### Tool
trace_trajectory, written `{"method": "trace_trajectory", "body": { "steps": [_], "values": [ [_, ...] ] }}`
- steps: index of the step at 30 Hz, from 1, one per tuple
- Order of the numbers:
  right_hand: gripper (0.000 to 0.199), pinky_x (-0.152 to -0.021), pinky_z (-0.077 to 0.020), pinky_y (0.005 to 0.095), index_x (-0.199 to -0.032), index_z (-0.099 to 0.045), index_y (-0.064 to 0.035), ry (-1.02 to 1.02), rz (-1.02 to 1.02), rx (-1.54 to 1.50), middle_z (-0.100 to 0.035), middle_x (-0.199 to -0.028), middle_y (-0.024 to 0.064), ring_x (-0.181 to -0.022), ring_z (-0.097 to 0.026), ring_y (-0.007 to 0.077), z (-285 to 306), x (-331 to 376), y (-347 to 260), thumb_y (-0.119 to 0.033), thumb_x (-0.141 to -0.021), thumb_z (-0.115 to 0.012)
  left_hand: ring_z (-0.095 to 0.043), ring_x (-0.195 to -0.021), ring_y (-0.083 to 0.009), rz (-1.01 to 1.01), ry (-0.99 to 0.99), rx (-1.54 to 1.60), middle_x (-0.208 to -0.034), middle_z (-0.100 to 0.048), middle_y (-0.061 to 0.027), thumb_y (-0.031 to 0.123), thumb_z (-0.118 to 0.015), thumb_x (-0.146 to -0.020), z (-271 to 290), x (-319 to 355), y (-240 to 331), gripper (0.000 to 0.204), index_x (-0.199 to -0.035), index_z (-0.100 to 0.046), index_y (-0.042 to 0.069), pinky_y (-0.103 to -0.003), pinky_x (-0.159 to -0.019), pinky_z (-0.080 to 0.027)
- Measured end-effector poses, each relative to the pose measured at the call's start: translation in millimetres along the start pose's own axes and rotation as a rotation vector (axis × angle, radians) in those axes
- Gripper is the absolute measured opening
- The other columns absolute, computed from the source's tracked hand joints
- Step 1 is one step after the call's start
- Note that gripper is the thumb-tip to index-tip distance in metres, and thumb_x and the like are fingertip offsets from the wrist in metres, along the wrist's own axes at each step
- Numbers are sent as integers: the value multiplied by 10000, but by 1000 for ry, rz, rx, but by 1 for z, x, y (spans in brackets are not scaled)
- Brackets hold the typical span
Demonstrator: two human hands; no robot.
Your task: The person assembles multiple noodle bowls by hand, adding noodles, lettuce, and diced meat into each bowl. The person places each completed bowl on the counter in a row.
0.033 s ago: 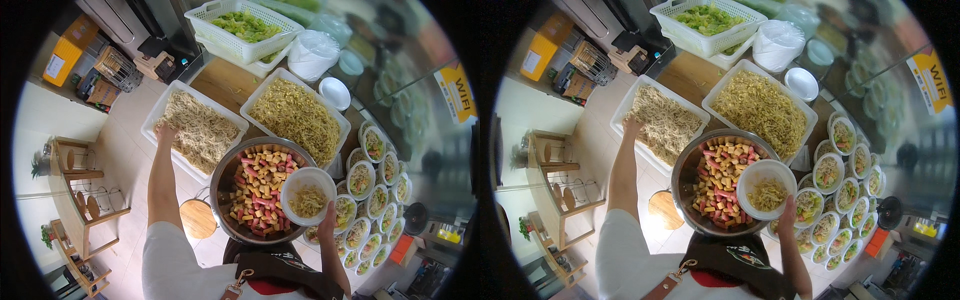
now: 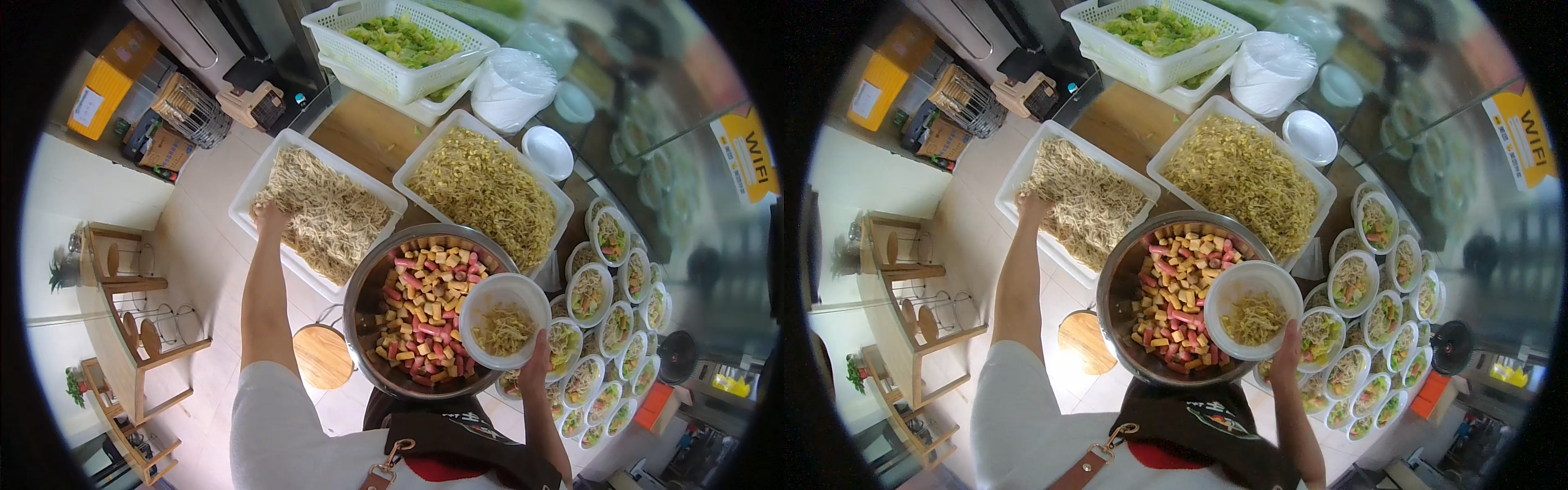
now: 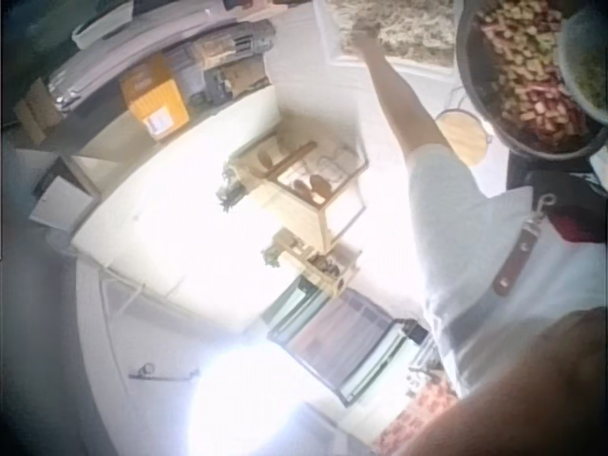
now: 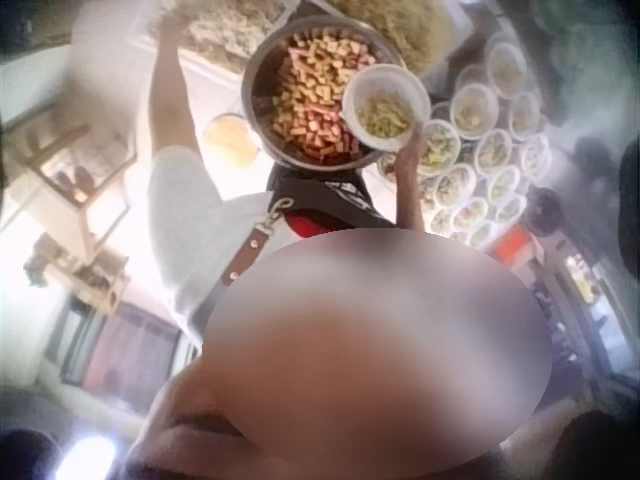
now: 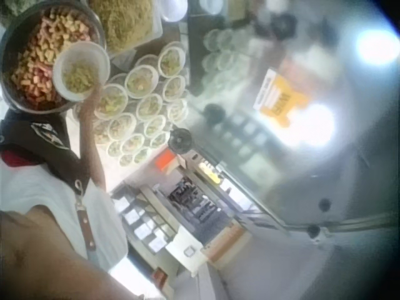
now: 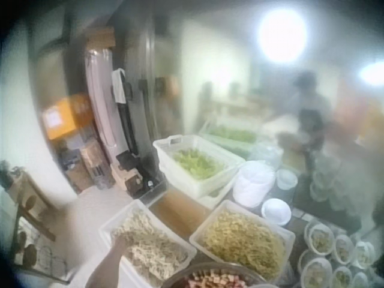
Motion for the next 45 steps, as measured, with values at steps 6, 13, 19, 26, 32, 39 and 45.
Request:
{"method": "trace_trajectory", "body": {
  "steps": [6, 13, 19, 26, 32, 39, 45],
  "values": [
    [528, -966, -377, 332, -1284, -396, 36, 58, 11, 134, -487, -1252, 149, -1126, -486, 211, -10, -9, 12, -390, -978, -339, -578, -945, -362, -247, 161, 298, -970, -601, -220, 183, -647, -759, -23, -6, -20, 332, -1053, -571, 49, -434, -839, -458],
    [510, -943, -387, 317, -1239, -448, 49, -56, 42, 122, -523, -1206, 134, -1089, -513, 191, -71, -13, -6, -376, -983, -331, -556, -723, -106, -423, -139, 873, -739, -579, -57, 31, -646, -737, 131, 47, -31, 232, -964, -602, 41, -247, -633, -442],
    [481, -948, -379, 315, -1234, -467, 33, -257, 38, -114, -540, -1182, 94, -1079, -511, 168, -113, -24, -4, -361, -964, -406, -532, -734, -47, -675, -391, 1197, -843, -576, 10, -68, -593, -783, 238, 131, 14, 227, -979, -592, 47, -176, -614, -430],
    [476, -910, -409, 294, -1292, -393, 2, -389, 95, -159, -512, -1185, 81, -1067, -500, 140, -157, -16, -27, -353, -975, -390, -590, -862, -125, -1106, -833, 935, -1014, -555, -56, -80, -583, -793, 255, 225, 94, 292, -1036, -581, 83, -246, -711, -516],
    [470, -939, -369, 285, -1307, -381, -2, -352, 240, -161, -497, -1202, 75, -1096, -464, 143, -143, -15, -25, -344, -984, -368, -611, -884, -275, -1268, -224, 529, -1017, -565, -130, -11, -609, -772, 196, 272, 135, 288, -1047, -571, 67, -336, -724, -522],
    [471, -936, -358, 275, -1281, -412, 1, -280, 152, -156, -501, -1190, 70, -1080, -456, 134, -137, -7, -24, -357, -976, -389, -584, -921, -300, -1470, -8, 245, -1014, -557, -129, 83, -578, -769, 150, 294, 145, 289, -1058, -566, 74, -377, -724, -518],
    [454, -894, -408, 286, -1254, -431, 1, -282, 99, -227, -537, -1144, 70, -1012, -523, 141, -123, -19, 15, -352, -972, -390, -580, -975, -295, -1301, -224, 449, -1082, -568, -117, 59, -567, -790, 161, 286, 147, 293, -1082, -571, 80, -377, -799, -496]
  ]
}}
Point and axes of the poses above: each hand's wrist, its own x-axis away from the middle knuckle, its own z-axis out of the back of the hand, y = z × x, the point moved 1 cm from there along -x, towards the middle knuckle
